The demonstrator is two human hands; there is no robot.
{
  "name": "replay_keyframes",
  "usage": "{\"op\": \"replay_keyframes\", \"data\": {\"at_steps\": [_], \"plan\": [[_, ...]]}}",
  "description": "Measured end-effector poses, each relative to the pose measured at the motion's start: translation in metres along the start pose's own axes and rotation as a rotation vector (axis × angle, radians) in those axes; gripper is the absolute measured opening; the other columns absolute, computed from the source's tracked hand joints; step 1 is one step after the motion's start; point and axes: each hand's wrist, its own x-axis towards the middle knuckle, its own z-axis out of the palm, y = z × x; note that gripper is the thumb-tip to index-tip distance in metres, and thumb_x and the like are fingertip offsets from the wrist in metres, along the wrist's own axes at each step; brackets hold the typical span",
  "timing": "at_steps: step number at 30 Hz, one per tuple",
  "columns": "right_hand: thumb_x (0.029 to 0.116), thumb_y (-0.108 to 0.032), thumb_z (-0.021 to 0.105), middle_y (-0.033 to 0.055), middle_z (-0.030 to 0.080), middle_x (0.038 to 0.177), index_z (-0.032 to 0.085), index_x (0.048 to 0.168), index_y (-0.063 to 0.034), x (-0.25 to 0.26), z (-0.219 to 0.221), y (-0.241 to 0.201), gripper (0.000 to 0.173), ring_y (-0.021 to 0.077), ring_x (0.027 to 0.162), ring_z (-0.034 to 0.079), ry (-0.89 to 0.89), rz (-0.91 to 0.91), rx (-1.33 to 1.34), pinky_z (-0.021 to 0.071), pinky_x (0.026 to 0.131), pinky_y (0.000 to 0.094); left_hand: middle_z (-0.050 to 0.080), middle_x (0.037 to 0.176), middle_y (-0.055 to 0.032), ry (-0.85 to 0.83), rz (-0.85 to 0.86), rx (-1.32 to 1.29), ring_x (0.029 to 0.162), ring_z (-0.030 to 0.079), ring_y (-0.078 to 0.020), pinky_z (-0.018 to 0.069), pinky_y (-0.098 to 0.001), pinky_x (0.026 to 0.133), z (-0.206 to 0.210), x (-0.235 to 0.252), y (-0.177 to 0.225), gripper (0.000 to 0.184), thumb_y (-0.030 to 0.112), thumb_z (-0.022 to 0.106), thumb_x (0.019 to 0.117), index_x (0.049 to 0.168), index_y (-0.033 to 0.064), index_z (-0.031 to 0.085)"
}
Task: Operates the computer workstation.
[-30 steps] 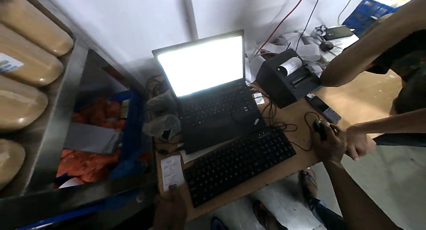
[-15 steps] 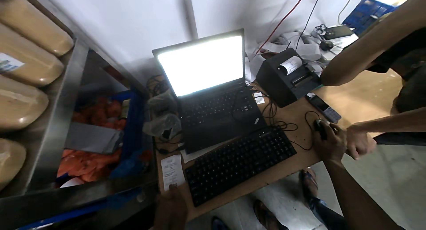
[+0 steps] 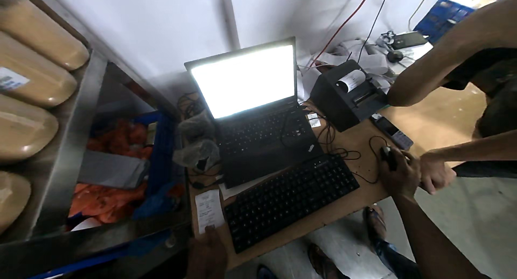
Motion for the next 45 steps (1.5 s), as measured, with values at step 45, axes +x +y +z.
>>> {"op": "replay_keyframes", "data": {"at_steps": [45], "plan": [[0.0943, -0.020, 0.060, 0.0344, 0.055, 0.137, 0.067, 0.130, -0.0027, -0.0020, -0.0010, -0.0039, 0.041, 0.0559, 0.121, 0.056, 0.002, -0.005, 0.001, 0.0453, 0.094, 0.0711, 0.068, 0.125, -0.0264, 0.005, 0.039, 0.003, 0.118, 0.067, -0.0403, 0.0529, -0.0589, 0.098, -0.0016, -0.0018, -0.0023, 0.071, 0.053, 0.038, 0.1075, 0.147, -0.0056, 0.046]]}}
